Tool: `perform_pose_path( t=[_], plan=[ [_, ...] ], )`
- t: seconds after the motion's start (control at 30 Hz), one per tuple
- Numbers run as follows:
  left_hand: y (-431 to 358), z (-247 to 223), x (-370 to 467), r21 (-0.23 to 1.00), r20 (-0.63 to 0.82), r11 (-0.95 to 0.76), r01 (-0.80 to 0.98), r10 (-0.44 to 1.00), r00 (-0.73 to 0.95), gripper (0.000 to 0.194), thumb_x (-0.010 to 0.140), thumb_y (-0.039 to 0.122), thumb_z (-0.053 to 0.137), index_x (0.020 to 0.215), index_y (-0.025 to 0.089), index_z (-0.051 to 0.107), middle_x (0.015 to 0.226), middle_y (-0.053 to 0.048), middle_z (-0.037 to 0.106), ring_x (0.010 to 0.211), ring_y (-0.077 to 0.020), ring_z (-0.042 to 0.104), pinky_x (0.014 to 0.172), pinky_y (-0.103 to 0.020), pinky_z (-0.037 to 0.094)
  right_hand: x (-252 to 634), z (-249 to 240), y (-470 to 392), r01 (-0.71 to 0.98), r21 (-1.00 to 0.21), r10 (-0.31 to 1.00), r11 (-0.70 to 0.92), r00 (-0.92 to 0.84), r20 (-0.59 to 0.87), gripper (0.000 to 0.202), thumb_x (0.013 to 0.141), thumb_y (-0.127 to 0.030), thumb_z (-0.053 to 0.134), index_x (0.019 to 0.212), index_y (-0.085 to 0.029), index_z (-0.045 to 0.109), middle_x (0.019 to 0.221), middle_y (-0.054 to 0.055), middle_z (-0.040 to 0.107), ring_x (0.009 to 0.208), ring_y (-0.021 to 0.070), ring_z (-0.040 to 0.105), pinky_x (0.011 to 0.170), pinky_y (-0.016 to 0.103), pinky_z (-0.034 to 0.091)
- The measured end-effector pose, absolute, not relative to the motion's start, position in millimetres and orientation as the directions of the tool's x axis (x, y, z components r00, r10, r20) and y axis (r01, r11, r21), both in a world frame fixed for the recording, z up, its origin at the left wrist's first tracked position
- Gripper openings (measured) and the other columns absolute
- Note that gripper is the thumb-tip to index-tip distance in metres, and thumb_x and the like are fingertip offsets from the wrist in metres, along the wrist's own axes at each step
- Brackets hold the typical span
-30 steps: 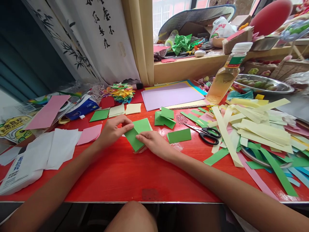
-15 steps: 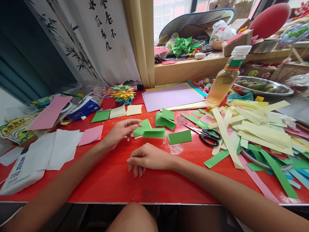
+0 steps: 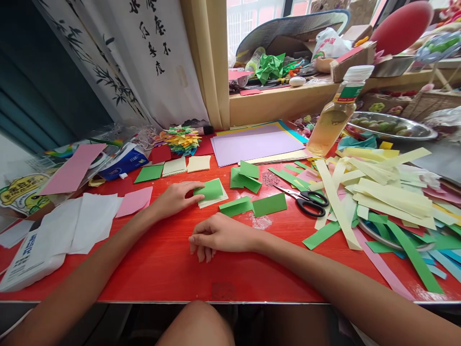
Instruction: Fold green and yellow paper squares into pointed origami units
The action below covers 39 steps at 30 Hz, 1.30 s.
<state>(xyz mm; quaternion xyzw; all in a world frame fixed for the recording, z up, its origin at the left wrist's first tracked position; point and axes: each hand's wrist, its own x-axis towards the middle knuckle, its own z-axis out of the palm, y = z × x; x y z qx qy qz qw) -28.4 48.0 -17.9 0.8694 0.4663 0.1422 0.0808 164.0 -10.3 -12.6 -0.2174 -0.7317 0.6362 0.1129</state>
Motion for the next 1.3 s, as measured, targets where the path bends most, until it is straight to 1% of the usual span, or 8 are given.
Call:
perform_pose_path(
  t=[0.23,0.37,0.5,0.63,0.87,1.07,1.17,1.3],
  plan=[
    [43.9,-17.8,-27.4,0.156,0.183,-0.583,0.797,0.810,0.557,0.047,0.081,0.049,0.042,0.115,0.018,0.051,0.118,-0.008,0.056,0.109,-0.0229,0.051,0.091,-0.035,0.039,173.8,0.8,-3.7,0.160,-0.971,0.564,0.176,-0.825,-0.033,0.029,0.085,-0.035,0.042,0.078,-0.014,0.060,0.063,0.002,0.061,0.048,0.0076,0.052,0.050,0.021,0.044],
    [42.1,-16.2,-25.7,0.002,0.171,-0.614,0.789,0.778,0.605,0.046,0.083,0.048,0.038,0.114,0.017,0.050,0.116,-0.009,0.056,0.107,-0.0234,0.052,0.087,-0.036,0.042,205.8,25.4,25.5,0.133,-0.915,0.896,0.382,-0.297,0.331,0.030,0.086,-0.039,0.041,0.085,-0.018,0.062,0.047,-0.004,0.036,0.042,0.0070,0.036,0.042,0.021,0.029],
    [41.6,-16.1,-25.1,-0.068,0.166,-0.626,0.776,0.760,0.628,0.043,0.086,0.045,0.034,0.112,0.015,0.050,0.115,-0.010,0.057,0.106,-0.0233,0.052,0.085,-0.035,0.043,241.2,24.9,62.0,0.468,-0.789,0.905,0.399,-0.065,0.420,0.053,0.087,-0.051,0.030,0.080,-0.014,0.067,0.047,-0.002,0.031,0.043,0.0088,0.030,0.047,0.026,0.027],
    [42.3,-17.8,-25.8,-0.075,0.168,-0.631,0.772,0.755,0.634,0.041,0.086,0.044,0.033,0.112,0.016,0.050,0.116,-0.009,0.056,0.107,-0.0224,0.052,0.087,-0.034,0.042,255.5,2.3,84.2,0.752,-0.621,0.970,0.222,-0.107,0.217,0.055,0.080,-0.056,0.037,0.073,-0.014,0.070,0.044,0.000,0.038,0.043,0.0110,0.035,0.050,0.028,0.029],
    [43.3,-18.8,-26.5,-0.083,0.165,-0.640,0.764,0.747,0.644,0.040,0.087,0.042,0.033,0.111,0.016,0.049,0.116,-0.009,0.056,0.107,-0.0219,0.052,0.088,-0.033,0.042,250.7,7.0,74.8,0.692,-0.640,0.935,0.334,-0.155,0.320,0.053,0.082,-0.054,0.034,0.076,-0.015,0.069,0.045,-0.004,0.026,0.041,0.0080,0.021,0.046,0.026,0.022],
    [43.9,-19.7,-26.9,-0.087,0.165,-0.643,0.761,0.744,0.648,0.039,0.087,0.041,0.032,0.111,0.015,0.050,0.115,-0.010,0.057,0.107,-0.0215,0.052,0.088,-0.033,0.041,243.3,11.5,67.0,0.769,-0.465,0.896,0.438,-0.330,0.297,0.048,0.084,-0.047,0.035,0.067,-0.018,0.069,0.041,-0.004,0.024,0.041,0.0082,0.023,0.047,0.027,0.022],
    [44.1,-20.1,-27.3,-0.089,0.164,-0.644,0.760,0.743,0.649,0.039,0.087,0.040,0.032,0.112,0.015,0.049,0.115,-0.010,0.057,0.107,-0.0215,0.052,0.088,-0.032,0.041,250.8,20.5,66.5,0.722,-0.548,0.906,0.422,-0.323,0.272,0.047,0.083,-0.050,0.037,0.070,-0.018,0.068,0.043,-0.004,0.024,0.042,0.0084,0.022,0.048,0.028,0.021],
    [44.1,-20.2,-27.0,-0.093,0.163,-0.644,0.759,0.742,0.650,0.038,0.088,0.040,0.032,0.111,0.015,0.049,0.114,-0.010,0.057,0.107,-0.0218,0.052,0.087,-0.033,0.042,269.9,41.1,65.2,0.694,-0.616,0.885,0.373,-0.466,0.011,0.047,0.079,-0.055,0.040,0.072,-0.020,0.070,0.044,-0.005,0.024,0.042,0.0069,0.022,0.047,0.027,0.020]
  ],
)
